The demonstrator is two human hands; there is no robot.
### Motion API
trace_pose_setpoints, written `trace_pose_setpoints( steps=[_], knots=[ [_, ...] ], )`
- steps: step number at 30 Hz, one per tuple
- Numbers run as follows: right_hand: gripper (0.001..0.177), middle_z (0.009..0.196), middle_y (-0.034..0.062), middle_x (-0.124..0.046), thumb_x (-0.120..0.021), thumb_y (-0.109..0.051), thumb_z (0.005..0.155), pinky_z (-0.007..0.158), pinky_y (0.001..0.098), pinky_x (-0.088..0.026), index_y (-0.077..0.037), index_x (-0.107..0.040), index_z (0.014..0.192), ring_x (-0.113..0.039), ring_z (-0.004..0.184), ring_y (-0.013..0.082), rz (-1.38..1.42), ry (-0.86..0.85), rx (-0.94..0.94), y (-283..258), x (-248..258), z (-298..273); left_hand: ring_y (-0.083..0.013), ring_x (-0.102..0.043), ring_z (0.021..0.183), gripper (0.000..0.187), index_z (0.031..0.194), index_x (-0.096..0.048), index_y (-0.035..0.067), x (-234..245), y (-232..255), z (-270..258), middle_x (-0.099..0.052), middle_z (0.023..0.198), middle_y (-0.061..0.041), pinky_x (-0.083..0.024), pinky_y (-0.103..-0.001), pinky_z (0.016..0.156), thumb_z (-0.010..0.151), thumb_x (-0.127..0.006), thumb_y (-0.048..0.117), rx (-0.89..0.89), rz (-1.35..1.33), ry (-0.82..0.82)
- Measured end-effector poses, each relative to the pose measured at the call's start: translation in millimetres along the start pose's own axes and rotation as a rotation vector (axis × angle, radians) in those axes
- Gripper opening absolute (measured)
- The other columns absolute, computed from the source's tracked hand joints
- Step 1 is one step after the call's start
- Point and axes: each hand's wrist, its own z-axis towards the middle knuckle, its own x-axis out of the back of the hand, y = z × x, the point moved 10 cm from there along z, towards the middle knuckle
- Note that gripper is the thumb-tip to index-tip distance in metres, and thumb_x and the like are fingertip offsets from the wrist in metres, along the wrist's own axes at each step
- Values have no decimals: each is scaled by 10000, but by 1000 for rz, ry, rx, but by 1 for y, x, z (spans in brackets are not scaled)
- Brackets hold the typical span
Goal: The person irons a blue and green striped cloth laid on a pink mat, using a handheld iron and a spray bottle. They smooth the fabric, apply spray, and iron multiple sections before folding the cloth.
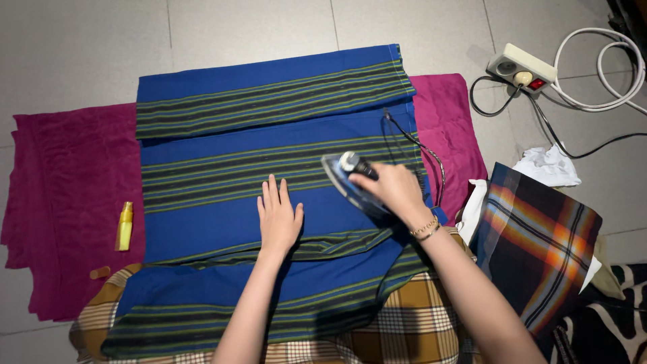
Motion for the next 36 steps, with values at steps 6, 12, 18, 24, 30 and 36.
trace_pose_setpoints(
  steps=[6,12,18,24,30,36],
  knots=[
    [621,763,248,-707,-702,-620,906,643,511,-544,-2,-753,887,-703,736,429,-53,279,-261,50,29,43,-409,-182,1535,707,1504,-376,-25,9,19,-1,-186,1663,-238,-193,-568,1215,933,-618,314,-34,159,87],
    [612,734,227,-710,-719,-620,834,647,472,-566,-14,-773,892,-729,698,390,52,-17,-87,48,3,38,-373,-182,1549,718,1528,-350,-51,2,51,3,-195,1670,-221,-176,-564,1223,973,-578,343,-159,39,114],
    [574,687,196,-714,-706,-657,806,624,468,-561,-103,-793,929,-716,673,390,-58,-107,6,35,0,-5,-346,-178,1554,735,1553,-316,-43,-10,49,5,-208,1665,-205,-138,-562,1232,996,-540,382,-156,76,109],
    [607,717,219,-699,-711,-650,883,615,491,-544,-46,-766,883,-705,681,403,-68,205,-241,77,36,31,-348,-177,1551,743,1553,-316,-32,-12,47,4,-209,1668,-201,-130,-566,1231,985,-544,389,-153,114,91],
    [654,680,199,-694,-714,-645,893,618,455,-537,6,-753,854,-712,640,357,49,140,-201,103,40,59,-362,-170,1554,743,1544,-313,-58,-10,50,5,-202,1666,-222,-121,-576,1232,981,-565,356,-154,67,79],
    [574,637,208,-673,-704,-643,807,575,436,-524,-95,-801,945,-686,587,366,-40,-269,119,59,2,-2,-363,-164,1557,731,1544,-306,-62,-5,54,7,-198,1671,-218,-121,-574,1230,971,-579,302,-119,-7,63]
  ],
)
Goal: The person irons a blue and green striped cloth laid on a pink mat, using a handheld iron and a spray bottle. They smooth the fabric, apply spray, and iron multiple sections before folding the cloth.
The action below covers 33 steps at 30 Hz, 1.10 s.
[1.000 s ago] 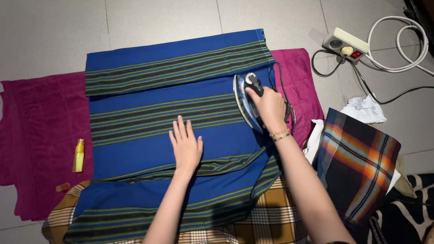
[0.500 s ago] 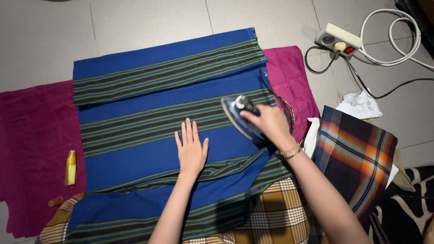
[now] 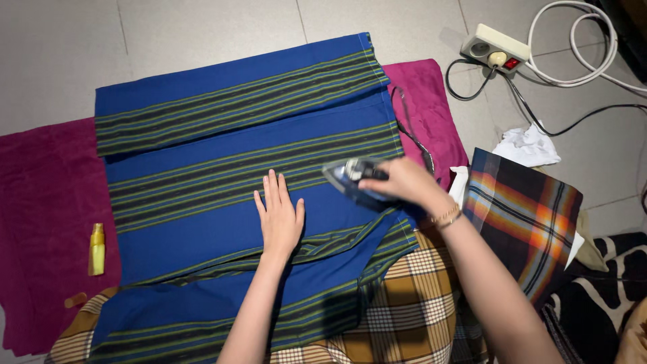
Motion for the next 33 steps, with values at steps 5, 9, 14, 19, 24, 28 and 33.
trace_pose_setpoints(
  steps=[5,9,14,19,24,28,33],
  knots=[
    [579,653,192,-699,-715,-661,766,595,457,-535,-105,-801,901,-698,641,373,-55,57,-12,-16,5,-16,-366,-167,1555,746,1544,-298,-63,-3,16,0,-198,1665,-219,-135,-568,1230,953,-601,277,-30,-32,-16],
    [623,725,241,-695,-699,-662,819,631,492,-553,-54,-771,934,-718,718,398,-8,226,-350,19,24,-8,-368,-171,1551,746,1545,-293,-60,-7,27,0,-198,1664,-221,-149,-571,1230,949,-612,254,-72,-43,-33],
    [668,783,284,-693,-706,-632,905,671,537,-536,33,-748,937,-699,777,460,24,596,-530,62,55,10,-373,-178,1547,750,1543,-287,-55,-13,43,0,-192,1663,-228,-161,-568,1226,941,-615,251,-127,-55,-60],
    [618,753,256,-711,-707,-596,881,665,499,-554,17,-754,948,-725,741,419,142,468,-418,67,42,13,-375,-184,1545,747,1543,-279,-51,-16,56,0,-191,1662,-230,-152,-562,1226,944,-612,248,-162,-74,-85],
    [578,709,248,-704,-723,-579,841,629,480,-546,-13,-764,950,-710,683,406,115,277,-318,34,22,-20,-360,-193,1544,740,1549,-282,-46,-27,60,1,-202,1657,-218,-144,-554,1226,953,-604,252,-162,-101,-129],
    [578,730,271,-690,-712,-574,873,620,494,-539,-1,-756,930,-704,697,422,65,425,-362,40,38,-16,-359,-188,1544,703,1537,-290,-48,-34,60,6,-201,1657,-227,-139,-553,1230,975,-583,254,-174,-93,-140],
    [629,759,286,-689,-716,-581,929,644,516,-530,44,-729,866,-695,738,453,5,634,-512,84,62,20,-350,-201,1542,701,1542,-286,-47,-35,59,6,-211,1657,-222,-134,-548,1235,973,-570,248,-169,-96,-144]
  ],
)
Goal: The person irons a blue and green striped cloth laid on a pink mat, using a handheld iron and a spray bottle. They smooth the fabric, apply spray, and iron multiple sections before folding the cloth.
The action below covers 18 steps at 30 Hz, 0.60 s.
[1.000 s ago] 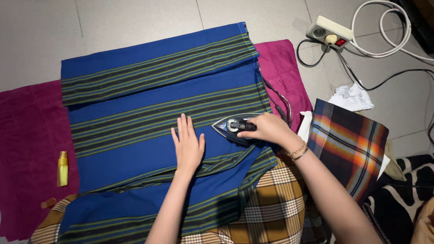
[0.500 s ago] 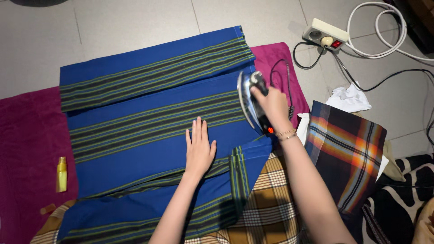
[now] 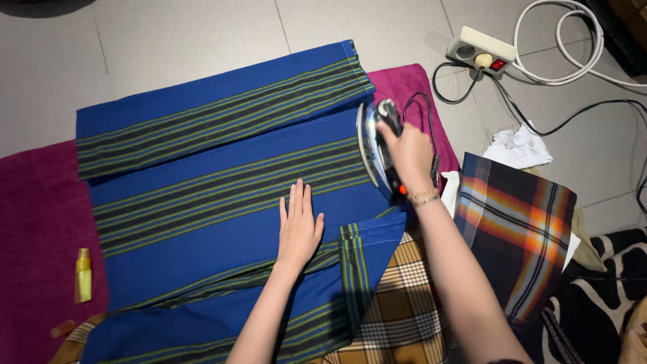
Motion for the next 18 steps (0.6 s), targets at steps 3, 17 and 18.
trace_pose_setpoints(
  steps=[3,17,18],
  knots=[
    [635,746,270,-698,-719,-589,914,648,518,-529,43,-739,858,-694,743,445,54,14,-71,7,-6,15,-349,-202,1544,696,1545,-282,-50,4,2,0,-211,1656,-222,-125,-554,1232,979,-566,240,-5,-10,4],
    [581,703,236,-688,-708,-595,881,597,489,-538,-17,-762,878,-701,680,407,35,-256,296,-94,-21,-36,-354,-210,1545,686,1545,-301,-49,32,-9,6,-232,1660,-213,-142,-545,1238,976,-571,222,48,-73,75],
    [604,708,246,-685,-710,-600,894,597,497,-537,1,-751,851,-700,693,417,15,-216,273,-97,-22,-30,-354,-210,1546,686,1547,-299,-50,32,-9,6,-231,1660,-213,-140,-546,1240,979,-571,221,45,-72,79]
  ],
)
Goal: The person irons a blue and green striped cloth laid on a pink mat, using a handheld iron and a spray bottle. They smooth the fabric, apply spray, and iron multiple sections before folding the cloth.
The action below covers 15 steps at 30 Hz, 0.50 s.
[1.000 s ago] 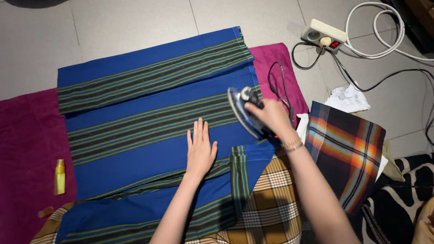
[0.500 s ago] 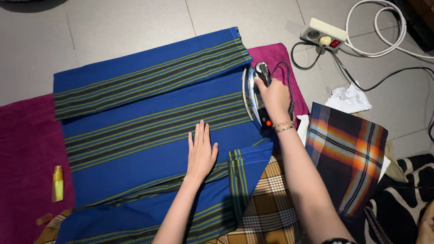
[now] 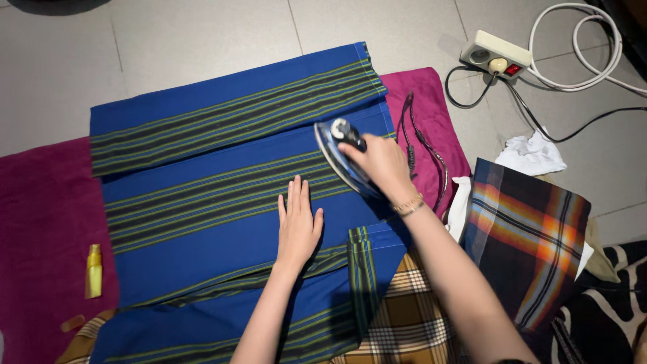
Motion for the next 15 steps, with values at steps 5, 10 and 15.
trace_pose_setpoints(
  steps=[5,10,15],
  knots=[
    [587,731,257,-694,-668,-562,924,597,505,-549,22,-723,894,-707,710,432,122,120,-185,16,0,12,-351,-202,1549,680,1551,-292,-48,2,1,-1,-222,1663,-214,-130,-542,1241,987,-562,220,3,0,-10],
    [604,754,275,-695,-661,-574,945,644,534,-543,24,-729,906,-702,740,457,6,144,-220,47,5,-2,-349,-190,1550,681,1550,-285,-44,3,5,-2,-213,1666,-212,-124,-538,1242,985,-554,224,6,6,-35],
    [640,784,290,-695,-672,-598,949,688,553,-538,40,-721,926,-699,780,476,-47,175,-305,104,27,-14,-344,-183,1553,674,1554,-277,-42,-2,10,1,-213,1665,-209,-119,-542,1240,1000,-545,232,0,19,-52]
  ],
)
